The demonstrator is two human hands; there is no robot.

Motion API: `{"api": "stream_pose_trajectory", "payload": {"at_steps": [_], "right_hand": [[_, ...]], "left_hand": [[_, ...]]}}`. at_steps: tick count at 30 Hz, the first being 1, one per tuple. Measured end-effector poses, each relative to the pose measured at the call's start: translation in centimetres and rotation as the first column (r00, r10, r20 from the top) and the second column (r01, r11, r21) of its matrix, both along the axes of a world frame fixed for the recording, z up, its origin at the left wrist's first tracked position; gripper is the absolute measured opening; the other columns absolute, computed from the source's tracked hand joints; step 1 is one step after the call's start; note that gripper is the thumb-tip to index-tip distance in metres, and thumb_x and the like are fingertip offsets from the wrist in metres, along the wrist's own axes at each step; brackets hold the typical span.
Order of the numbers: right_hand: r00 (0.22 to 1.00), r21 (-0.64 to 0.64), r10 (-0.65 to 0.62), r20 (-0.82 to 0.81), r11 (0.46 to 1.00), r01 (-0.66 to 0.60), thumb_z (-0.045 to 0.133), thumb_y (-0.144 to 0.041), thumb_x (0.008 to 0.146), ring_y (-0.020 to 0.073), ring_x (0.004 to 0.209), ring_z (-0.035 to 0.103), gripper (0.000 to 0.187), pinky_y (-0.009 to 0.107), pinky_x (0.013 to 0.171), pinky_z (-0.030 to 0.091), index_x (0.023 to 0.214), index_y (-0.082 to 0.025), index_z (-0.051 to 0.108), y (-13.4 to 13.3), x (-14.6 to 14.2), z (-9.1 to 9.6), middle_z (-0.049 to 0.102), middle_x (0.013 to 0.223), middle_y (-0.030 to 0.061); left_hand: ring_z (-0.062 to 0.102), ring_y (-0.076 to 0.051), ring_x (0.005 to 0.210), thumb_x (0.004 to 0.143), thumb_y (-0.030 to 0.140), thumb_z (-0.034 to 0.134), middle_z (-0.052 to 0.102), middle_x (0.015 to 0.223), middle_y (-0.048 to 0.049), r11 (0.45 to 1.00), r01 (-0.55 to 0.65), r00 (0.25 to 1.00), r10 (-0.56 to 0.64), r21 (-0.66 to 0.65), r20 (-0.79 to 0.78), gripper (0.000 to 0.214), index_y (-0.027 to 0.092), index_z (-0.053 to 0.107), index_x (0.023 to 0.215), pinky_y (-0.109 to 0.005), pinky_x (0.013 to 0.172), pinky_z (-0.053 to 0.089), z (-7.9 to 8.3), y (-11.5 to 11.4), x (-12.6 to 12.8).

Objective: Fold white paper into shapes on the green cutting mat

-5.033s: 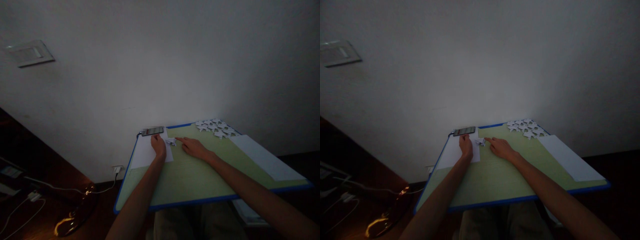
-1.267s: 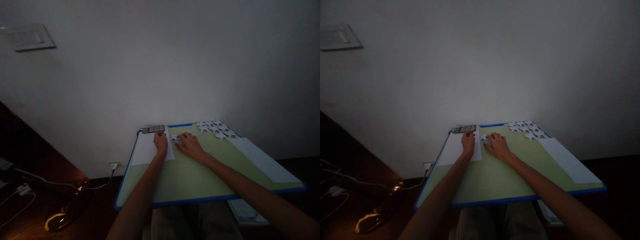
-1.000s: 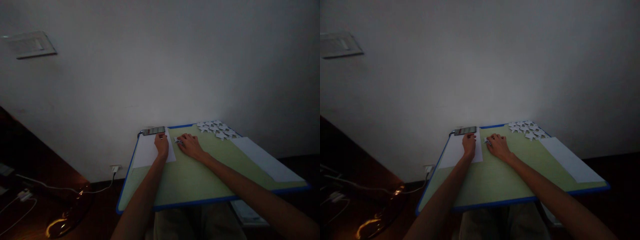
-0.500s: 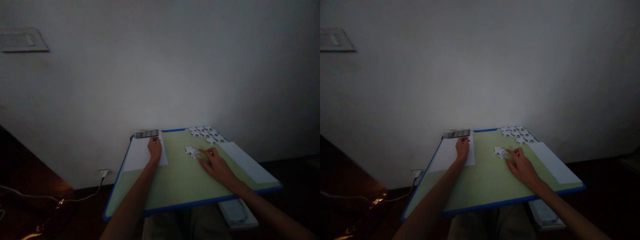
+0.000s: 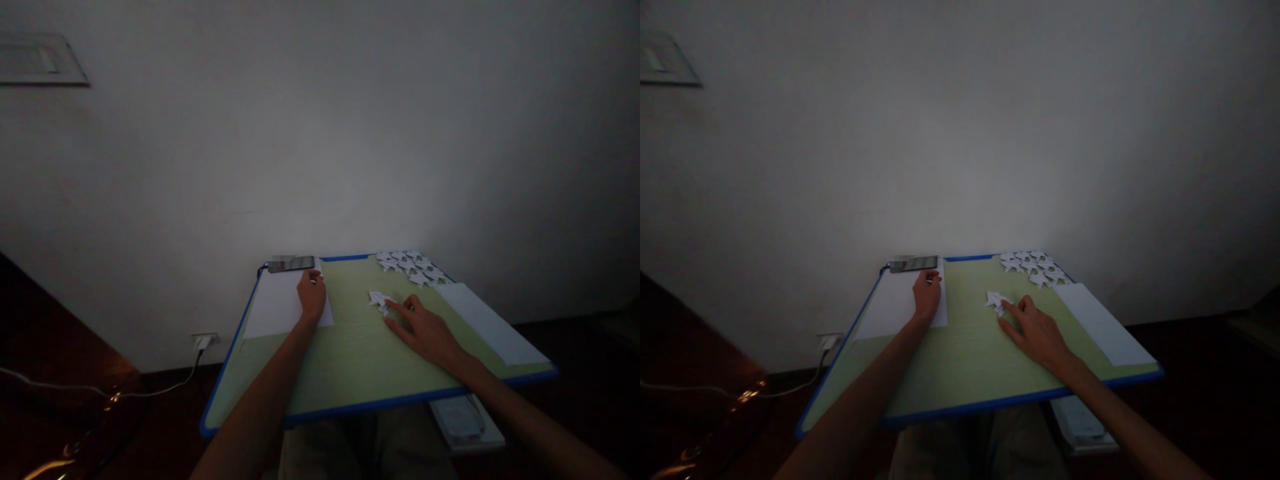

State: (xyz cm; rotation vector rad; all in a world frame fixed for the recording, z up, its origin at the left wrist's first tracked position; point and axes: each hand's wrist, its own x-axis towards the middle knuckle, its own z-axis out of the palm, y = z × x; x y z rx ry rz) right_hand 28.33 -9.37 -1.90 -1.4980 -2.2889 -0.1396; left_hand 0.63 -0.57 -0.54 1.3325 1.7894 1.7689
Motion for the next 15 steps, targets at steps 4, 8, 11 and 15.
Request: {"api": "stream_pose_trajectory", "payload": {"at_steps": [4,8,11,15], "right_hand": [[0.999,0.006,0.005,0.034,1.000,-0.005,0.040,-0.053,0.101,0.0221,0.085,0.066,0.051,0.034,0.072,0.051,0.138,-0.025,0.060,-0.16,0.02,0.15,0.058,0.108,0.0097],[0.997,-0.013,0.023,0.068,1.000,-0.022,0.040,-0.051,0.101,0.0228,0.089,0.067,0.049,0.034,0.075,0.051,0.137,-0.025,0.061,-0.10,0.12,0.12,0.059,0.107,0.0096],[0.997,-0.014,0.025,0.069,1.000,-0.025,0.040,-0.051,0.101,0.0231,0.089,0.067,0.049,0.034,0.075,0.050,0.136,-0.024,0.063,0.06,0.19,-0.05,0.061,0.106,0.0094],[0.999,-0.007,0.025,0.044,1.000,-0.024,0.041,-0.052,0.101,0.0225,0.089,0.067,0.049,0.034,0.076,0.050,0.136,-0.025,0.062,0.11,0.18,-0.27,0.062,0.105,0.0091]], "left_hand": [[0.064,-0.018,0.074,0.079,0.013,0.058,0.070,0.082,-0.0035,1.000,0.012,1.000,-0.012,-0.007,-0.009,0.011,0.020,0.064,0.085,-0.029,0.074,0.048,0.04,-0.06,-0.01],[0.064,-0.018,0.075,0.079,0.012,0.057,0.069,0.082,-0.0037,1.000,0.016,1.000,-0.016,0.000,-0.013,0.012,0.019,0.064,0.086,-0.029,0.075,0.047,0.13,-0.19,-0.06],[0.064,-0.018,0.075,0.079,0.012,0.058,0.069,0.081,-0.0036,1.000,0.017,1.000,-0.017,0.005,-0.002,0.011,0.019,0.063,0.085,-0.029,0.076,0.048,0.22,-0.24,-0.03],[0.064,-0.018,0.073,0.077,0.012,0.057,0.069,0.080,-0.0032,1.000,0.006,1.000,-0.006,0.003,0.020,0.012,0.020,0.063,0.084,-0.028,0.073,0.047,0.24,-0.21,-0.02]]}}
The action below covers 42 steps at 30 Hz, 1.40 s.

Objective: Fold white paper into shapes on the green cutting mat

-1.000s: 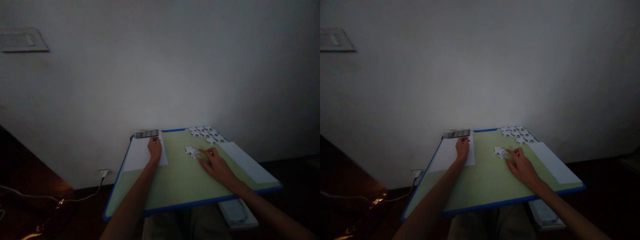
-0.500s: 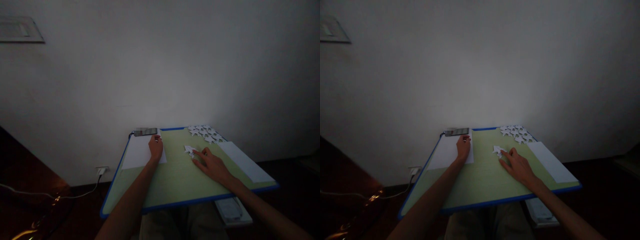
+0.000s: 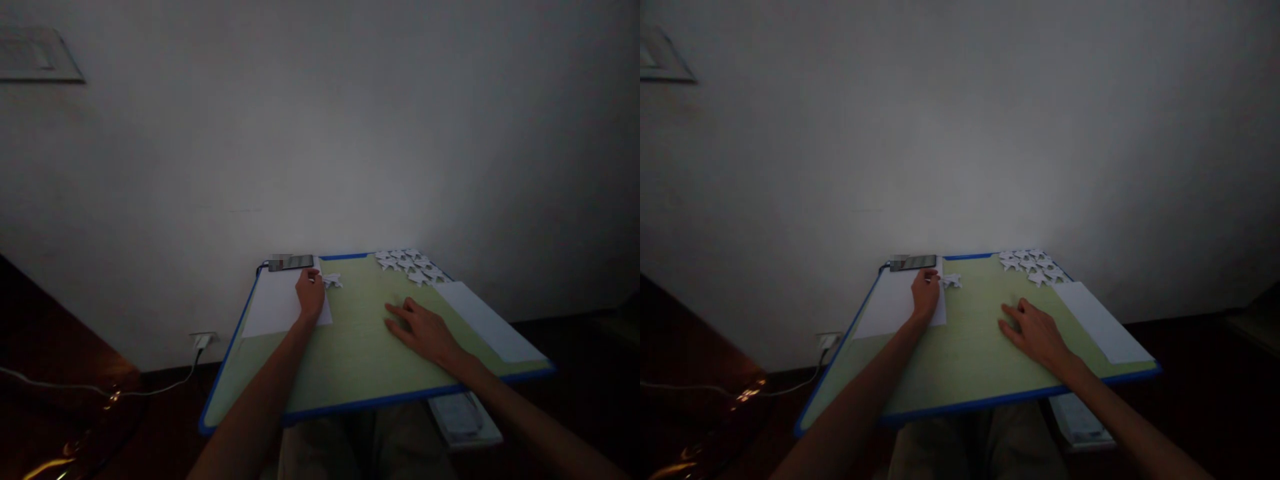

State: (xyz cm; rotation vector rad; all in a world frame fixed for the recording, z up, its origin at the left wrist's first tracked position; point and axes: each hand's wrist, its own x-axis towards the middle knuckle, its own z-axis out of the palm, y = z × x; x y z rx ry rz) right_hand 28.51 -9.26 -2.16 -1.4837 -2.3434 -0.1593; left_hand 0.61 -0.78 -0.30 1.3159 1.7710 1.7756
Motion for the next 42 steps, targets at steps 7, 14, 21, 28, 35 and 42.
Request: {"api": "stream_pose_trajectory", "payload": {"at_steps": [7,14,21,28,35,42], "right_hand": [[1.000,-0.027,-0.011,-0.024,1.000,0.010,0.041,-0.049,0.101,0.0215,0.087,0.068,0.047,0.032,0.074,0.048,0.133,-0.023,0.065,0.2,0.0,0.1,0.064,0.106,0.0088],[0.993,-0.072,0.089,-0.078,0.993,-0.095,0.046,-0.046,0.099,0.0184,0.084,0.066,0.050,0.029,0.073,0.045,0.145,-0.026,0.052,4.8,-4.4,1.6,0.065,0.109,0.0058],[0.989,-0.082,0.146,-0.026,0.986,-0.147,0.050,-0.042,0.095,0.0206,0.090,0.067,0.058,0.029,0.072,0.044,0.151,-0.030,0.043,8.9,-9.5,2.5,0.064,0.117,0.0071],[0.977,-0.093,0.152,0.149,0.986,-0.140,0.041,-0.051,0.097,0.0292,0.097,0.069,0.061,0.037,0.077,0.047,0.156,-0.038,0.033,9.3,-9.7,2.6,0.060,0.126,0.0102],[0.984,-0.125,0.126,0.127,0.986,-0.110,0.040,-0.050,0.097,0.0300,0.098,0.069,0.058,0.038,0.079,0.046,0.153,-0.035,0.042,9.3,-9.5,2.6,0.062,0.123,0.0112],[0.990,-0.132,0.116,0.075,0.986,-0.106,0.043,-0.049,0.096,0.0311,0.100,0.068,0.054,0.039,0.082,0.045,0.147,-0.032,0.051,9.1,-9.3,2.4,0.062,0.122,0.0119]], "left_hand": [[0.064,-0.018,0.074,0.081,0.017,0.052,0.070,0.082,-0.0040,0.997,-0.075,0.993,0.075,-0.010,0.087,0.014,0.020,0.064,0.087,-0.029,0.074,0.048,-0.4,0.5,-0.4],[0.065,-0.017,0.075,0.082,0.018,0.052,0.070,0.082,-0.0038,0.997,-0.077,0.993,0.076,0.005,0.095,0.012,0.019,0.063,0.086,-0.029,0.075,0.049,-0.7,0.6,-0.4],[0.066,-0.018,0.079,0.081,0.021,0.051,0.071,0.085,-0.0051,0.995,-0.101,0.988,0.097,0.027,0.120,0.014,0.019,0.063,0.087,-0.031,0.074,0.051,-0.5,1.2,-1.8],[0.064,-0.017,0.076,0.081,0.018,0.051,0.069,0.082,-0.0039,0.980,-0.176,0.970,0.156,0.091,0.186,0.014,0.019,0.063,0.088,-0.031,0.076,0.050,1.1,1.4,-3.0],[0.063,-0.015,0.075,0.079,0.018,0.050,0.067,0.080,-0.0025,0.922,-0.210,0.945,0.106,0.324,0.309,0.017,0.017,0.062,0.091,-0.029,0.072,0.049,5.0,-0.1,-4.5],[0.064,-0.018,0.096,0.085,0.025,0.049,0.070,0.100,-0.0074,0.928,-0.344,0.937,0.348,0.142,-0.006,0.024,0.015,0.064,0.101,-0.031,0.089,0.049,5.9,-1.7,-12.4]]}}
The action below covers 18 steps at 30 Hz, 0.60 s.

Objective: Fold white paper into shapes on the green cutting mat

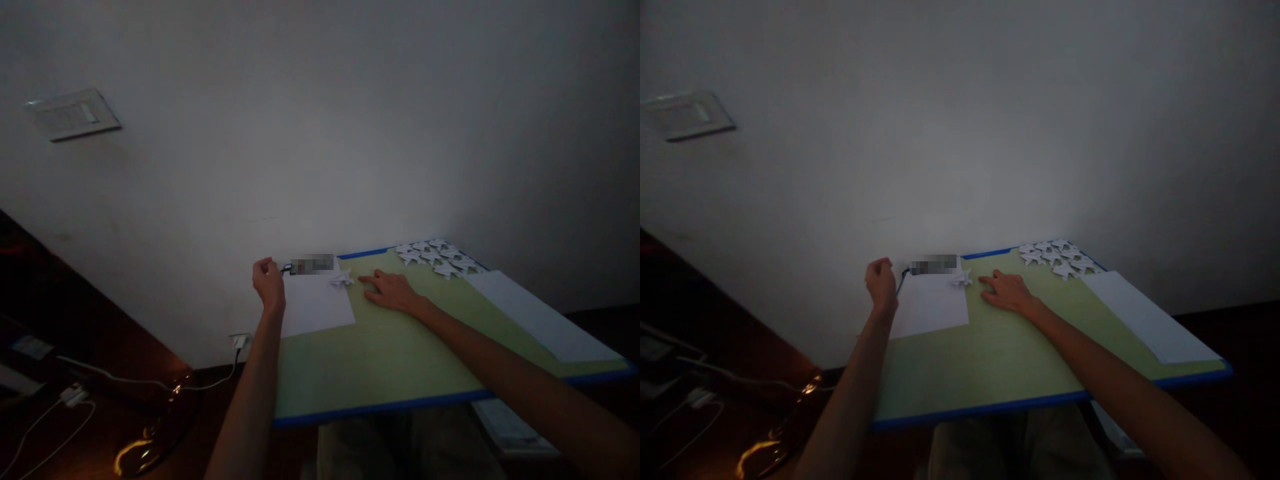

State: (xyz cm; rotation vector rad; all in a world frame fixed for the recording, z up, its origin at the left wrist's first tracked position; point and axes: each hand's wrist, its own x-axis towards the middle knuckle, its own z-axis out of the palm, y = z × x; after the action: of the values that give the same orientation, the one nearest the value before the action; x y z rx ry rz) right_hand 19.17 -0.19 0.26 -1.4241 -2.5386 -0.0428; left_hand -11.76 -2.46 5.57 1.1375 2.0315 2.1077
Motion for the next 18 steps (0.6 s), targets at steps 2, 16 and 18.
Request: {"api": "stream_pose_trajectory", "payload": {"at_steps": [2,16,18], "right_hand": [[0.999,-0.002,-0.015,-0.034,1.000,0.015,0.047,-0.048,0.095,0.0312,0.100,0.067,0.053,0.040,0.082,0.045,0.144,-0.030,0.054,0.0,-0.1,-0.1,0.062,0.123,0.0121],[0.938,0.023,0.208,-0.276,0.977,-0.210,0.059,-0.040,0.092,0.0208,0.100,0.065,0.050,0.031,0.086,0.048,0.140,-0.026,0.055,1.5,-1.8,-1.1,0.056,0.121,0.0081],[0.939,0.006,0.206,-0.275,0.977,-0.213,0.059,-0.042,0.092,0.0214,0.100,0.065,0.055,0.032,0.085,0.048,0.144,-0.028,0.051,1.9,-2.6,-1.1,0.054,0.123,0.0087]], "left_hand": [[0.063,-0.022,0.103,0.090,0.033,0.046,0.071,0.107,-0.0105,0.982,-0.013,0.998,0.002,-0.186,-0.057,0.029,0.015,0.066,0.100,-0.034,0.093,0.048,-0.8,-0.6,-2.2],[0.066,-0.029,0.098,0.092,0.040,0.043,0.074,0.099,-0.0172,0.911,-0.003,0.979,-0.081,-0.412,-0.185,0.035,0.017,0.069,0.086,-0.038,0.088,0.046,-5.2,0.0,-3.3],[0.067,-0.027,0.094,0.093,0.045,0.041,0.075,0.096,-0.0146,0.909,0.021,0.977,-0.108,-0.416,-0.186,0.040,0.018,0.069,0.086,-0.035,0.083,0.047,-5.2,-0.2,-3.7]]}}
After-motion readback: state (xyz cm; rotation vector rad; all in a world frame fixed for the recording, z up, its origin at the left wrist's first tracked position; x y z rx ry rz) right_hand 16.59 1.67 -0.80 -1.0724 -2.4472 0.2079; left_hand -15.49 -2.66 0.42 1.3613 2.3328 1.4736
